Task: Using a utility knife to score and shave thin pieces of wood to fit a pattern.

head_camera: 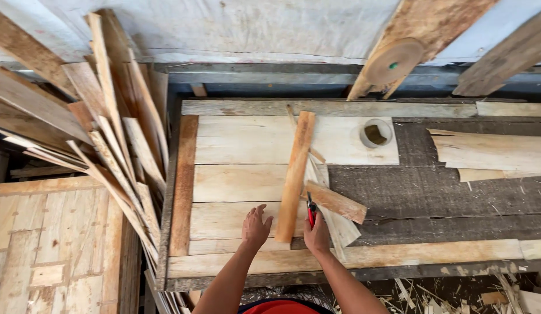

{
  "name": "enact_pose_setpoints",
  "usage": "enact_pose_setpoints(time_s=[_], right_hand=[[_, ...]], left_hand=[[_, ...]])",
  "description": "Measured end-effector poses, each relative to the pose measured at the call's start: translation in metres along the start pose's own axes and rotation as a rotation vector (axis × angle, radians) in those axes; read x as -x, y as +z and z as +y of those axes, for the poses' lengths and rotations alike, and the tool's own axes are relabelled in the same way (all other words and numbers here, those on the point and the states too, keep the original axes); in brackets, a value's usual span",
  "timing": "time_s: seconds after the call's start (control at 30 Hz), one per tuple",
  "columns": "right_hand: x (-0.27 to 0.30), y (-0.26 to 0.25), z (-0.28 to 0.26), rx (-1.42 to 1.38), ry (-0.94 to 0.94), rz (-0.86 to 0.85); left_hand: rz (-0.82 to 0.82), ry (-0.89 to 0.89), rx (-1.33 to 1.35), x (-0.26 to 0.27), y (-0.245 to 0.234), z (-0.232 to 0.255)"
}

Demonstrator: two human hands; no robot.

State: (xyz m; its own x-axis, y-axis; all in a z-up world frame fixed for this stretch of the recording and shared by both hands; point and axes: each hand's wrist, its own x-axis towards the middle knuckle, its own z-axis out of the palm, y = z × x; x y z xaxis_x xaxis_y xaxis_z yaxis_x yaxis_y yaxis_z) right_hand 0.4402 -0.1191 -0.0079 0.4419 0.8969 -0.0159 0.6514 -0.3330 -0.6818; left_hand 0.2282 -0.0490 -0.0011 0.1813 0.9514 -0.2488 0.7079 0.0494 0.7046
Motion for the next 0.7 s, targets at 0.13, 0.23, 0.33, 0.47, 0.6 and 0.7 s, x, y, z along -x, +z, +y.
enact_pose_setpoints(time_s=[0.13,0.23,0.33,0.47,0.6,0.7], right_hand=[[-0.012,-0.042,0.024,-0.046,0.276,-0.175],[-0.025,-0.055,0.064,0.060,-0.012,0.071],[-0.043,-0.073,0.081,0.133,-0.001,0.104],[-0.055,-0.107,0.069,0.100,-0.077,0.017],[-0.067,-0.116,0.064,0.258,0.038,-0.172],[-0.067,-0.124,0.057,0.270,0.049,-0.199]], left_hand=[[-0.009,-0.021,-0.035,-0.002,0.026,0.038],[-0.009,-0.092,-0.090,0.000,0.038,0.063],[-0.028,-0.188,-0.205,0.000,0.043,0.082],[-0.018,-0.248,-0.279,-0.002,0.055,0.090],[-0.006,-0.312,-0.292,-0.007,0.058,0.097],[0.021,-0.402,-0.175,-0.011,0.061,0.091]])
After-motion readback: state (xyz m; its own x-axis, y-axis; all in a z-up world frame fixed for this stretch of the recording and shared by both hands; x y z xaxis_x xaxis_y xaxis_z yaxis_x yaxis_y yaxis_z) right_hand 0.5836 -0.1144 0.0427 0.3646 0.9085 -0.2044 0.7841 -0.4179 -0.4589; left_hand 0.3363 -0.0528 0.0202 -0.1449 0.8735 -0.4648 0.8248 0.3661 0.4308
